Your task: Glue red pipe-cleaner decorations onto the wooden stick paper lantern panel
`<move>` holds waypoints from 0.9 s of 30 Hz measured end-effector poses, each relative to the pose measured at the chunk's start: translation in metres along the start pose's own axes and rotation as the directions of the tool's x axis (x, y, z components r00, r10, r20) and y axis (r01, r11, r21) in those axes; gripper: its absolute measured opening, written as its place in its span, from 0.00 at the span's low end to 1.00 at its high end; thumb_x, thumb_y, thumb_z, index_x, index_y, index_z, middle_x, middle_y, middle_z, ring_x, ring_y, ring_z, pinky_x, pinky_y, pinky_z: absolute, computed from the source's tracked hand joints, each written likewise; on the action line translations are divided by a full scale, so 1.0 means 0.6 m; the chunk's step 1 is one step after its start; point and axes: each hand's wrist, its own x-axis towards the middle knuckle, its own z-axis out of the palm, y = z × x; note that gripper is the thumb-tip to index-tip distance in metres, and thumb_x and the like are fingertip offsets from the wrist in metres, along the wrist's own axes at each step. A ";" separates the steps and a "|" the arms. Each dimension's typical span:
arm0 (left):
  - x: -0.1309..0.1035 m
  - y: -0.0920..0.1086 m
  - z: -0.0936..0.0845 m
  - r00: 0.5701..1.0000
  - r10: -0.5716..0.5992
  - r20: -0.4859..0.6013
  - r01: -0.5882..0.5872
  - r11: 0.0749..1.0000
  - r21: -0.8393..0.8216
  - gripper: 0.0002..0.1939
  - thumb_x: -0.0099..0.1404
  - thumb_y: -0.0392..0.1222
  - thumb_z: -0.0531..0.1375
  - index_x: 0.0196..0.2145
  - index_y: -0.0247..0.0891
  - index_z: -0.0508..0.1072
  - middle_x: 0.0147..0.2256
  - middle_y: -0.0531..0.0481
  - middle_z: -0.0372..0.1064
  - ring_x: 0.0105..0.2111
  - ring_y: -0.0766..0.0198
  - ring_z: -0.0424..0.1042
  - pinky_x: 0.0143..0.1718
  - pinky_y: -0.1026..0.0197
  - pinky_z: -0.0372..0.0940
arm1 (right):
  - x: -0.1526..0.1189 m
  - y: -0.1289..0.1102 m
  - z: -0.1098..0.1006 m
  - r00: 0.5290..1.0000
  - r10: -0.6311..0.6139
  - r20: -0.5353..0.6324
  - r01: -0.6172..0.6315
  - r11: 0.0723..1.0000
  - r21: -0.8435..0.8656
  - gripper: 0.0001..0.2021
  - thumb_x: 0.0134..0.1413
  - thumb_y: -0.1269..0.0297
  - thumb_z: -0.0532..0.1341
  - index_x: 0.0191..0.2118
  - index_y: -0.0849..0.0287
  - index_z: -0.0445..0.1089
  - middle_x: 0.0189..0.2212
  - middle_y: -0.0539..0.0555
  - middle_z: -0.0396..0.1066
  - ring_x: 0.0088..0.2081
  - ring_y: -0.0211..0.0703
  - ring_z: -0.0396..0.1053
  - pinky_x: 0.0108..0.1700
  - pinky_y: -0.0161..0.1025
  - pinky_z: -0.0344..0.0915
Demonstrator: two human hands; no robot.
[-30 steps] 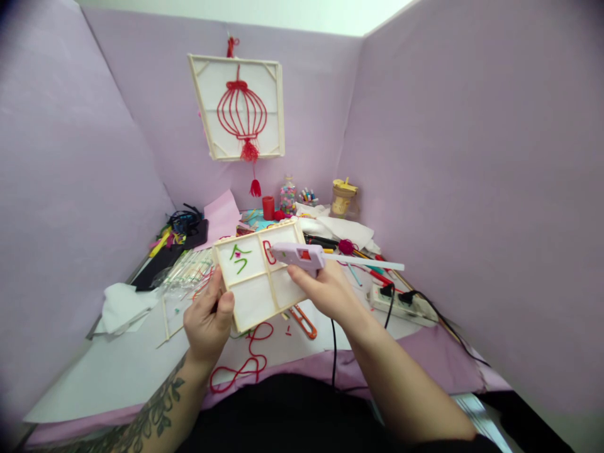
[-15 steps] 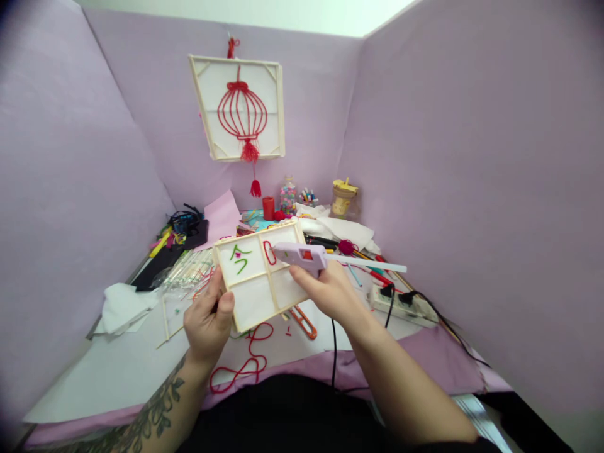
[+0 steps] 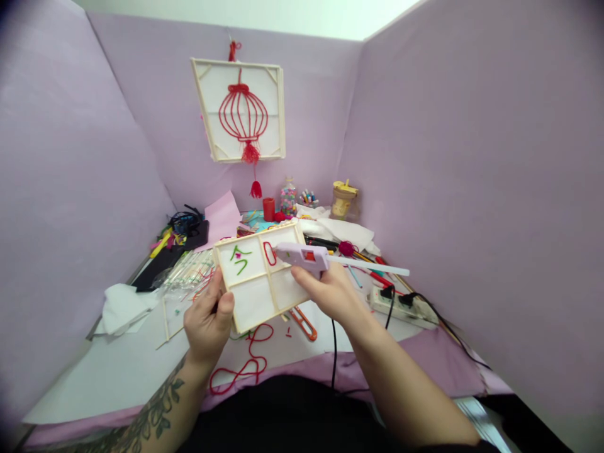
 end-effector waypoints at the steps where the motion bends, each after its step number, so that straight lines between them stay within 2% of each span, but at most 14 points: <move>1: 0.000 0.000 0.000 1.000 -0.004 0.001 0.004 1.000 0.005 0.23 0.66 0.40 0.58 0.59 0.37 0.67 0.45 0.42 0.77 0.35 0.63 0.76 0.37 0.64 0.69 | 0.000 0.002 0.000 1.000 0.004 -0.003 -0.004 1.000 0.008 0.16 0.53 0.53 0.61 0.41 0.58 0.76 0.35 0.54 0.78 0.37 0.50 0.74 0.36 0.42 0.68; 10: 0.003 0.001 0.000 1.000 0.020 -0.005 -0.020 1.000 0.023 0.23 0.67 0.39 0.58 0.59 0.37 0.67 0.44 0.42 0.77 0.31 0.65 0.75 0.34 0.65 0.69 | 0.000 0.010 0.000 1.000 -0.012 0.000 0.012 0.999 0.032 0.17 0.52 0.53 0.62 0.42 0.58 0.76 0.36 0.54 0.77 0.38 0.50 0.73 0.37 0.42 0.67; 15: 0.004 0.001 0.000 0.999 0.042 -0.019 -0.042 0.999 0.017 0.23 0.66 0.38 0.58 0.59 0.37 0.67 0.44 0.42 0.77 0.32 0.65 0.76 0.35 0.66 0.69 | -0.002 0.008 -0.002 0.999 -0.043 -0.003 0.043 0.998 0.050 0.16 0.52 0.55 0.62 0.44 0.57 0.76 0.36 0.54 0.77 0.36 0.48 0.72 0.34 0.39 0.67; 19: 0.004 0.001 0.001 0.999 0.043 -0.024 -0.042 0.999 0.019 0.23 0.66 0.38 0.58 0.59 0.38 0.67 0.45 0.42 0.77 0.33 0.65 0.76 0.35 0.65 0.69 | -0.005 0.021 -0.002 0.999 0.031 0.009 -0.032 0.995 0.099 0.16 0.51 0.54 0.63 0.42 0.57 0.76 0.31 0.53 0.76 0.29 0.44 0.70 0.26 0.35 0.64; 22: 0.004 0.000 0.001 0.999 0.028 -0.030 -0.028 1.000 0.013 0.23 0.66 0.38 0.59 0.59 0.38 0.67 0.46 0.42 0.77 0.34 0.65 0.76 0.36 0.66 0.69 | -0.009 0.050 -0.006 0.996 0.084 -0.016 -0.080 0.983 0.168 0.18 0.48 0.49 0.65 0.40 0.58 0.75 0.27 0.52 0.74 0.26 0.42 0.67 0.23 0.34 0.62; 25: 0.003 -0.002 0.001 0.999 -0.005 -0.034 0.006 1.000 0.014 0.23 0.66 0.39 0.59 0.58 0.37 0.68 0.47 0.42 0.76 0.35 0.64 0.76 0.37 0.66 0.69 | -0.017 0.092 -0.025 0.994 -0.013 -0.105 0.041 0.962 0.270 0.22 0.51 0.42 0.61 0.38 0.59 0.74 0.29 0.55 0.74 0.29 0.44 0.69 0.27 0.38 0.66; 27: 0.003 -0.003 0.000 0.999 -0.041 -0.030 0.042 0.999 0.020 0.22 0.66 0.40 0.58 0.57 0.35 0.69 0.46 0.42 0.76 0.33 0.65 0.76 0.36 0.66 0.69 | -0.025 0.119 -0.045 0.983 -0.127 -0.129 0.156 0.956 0.247 0.25 0.58 0.40 0.53 0.39 0.59 0.73 0.31 0.57 0.73 0.30 0.45 0.69 0.31 0.40 0.67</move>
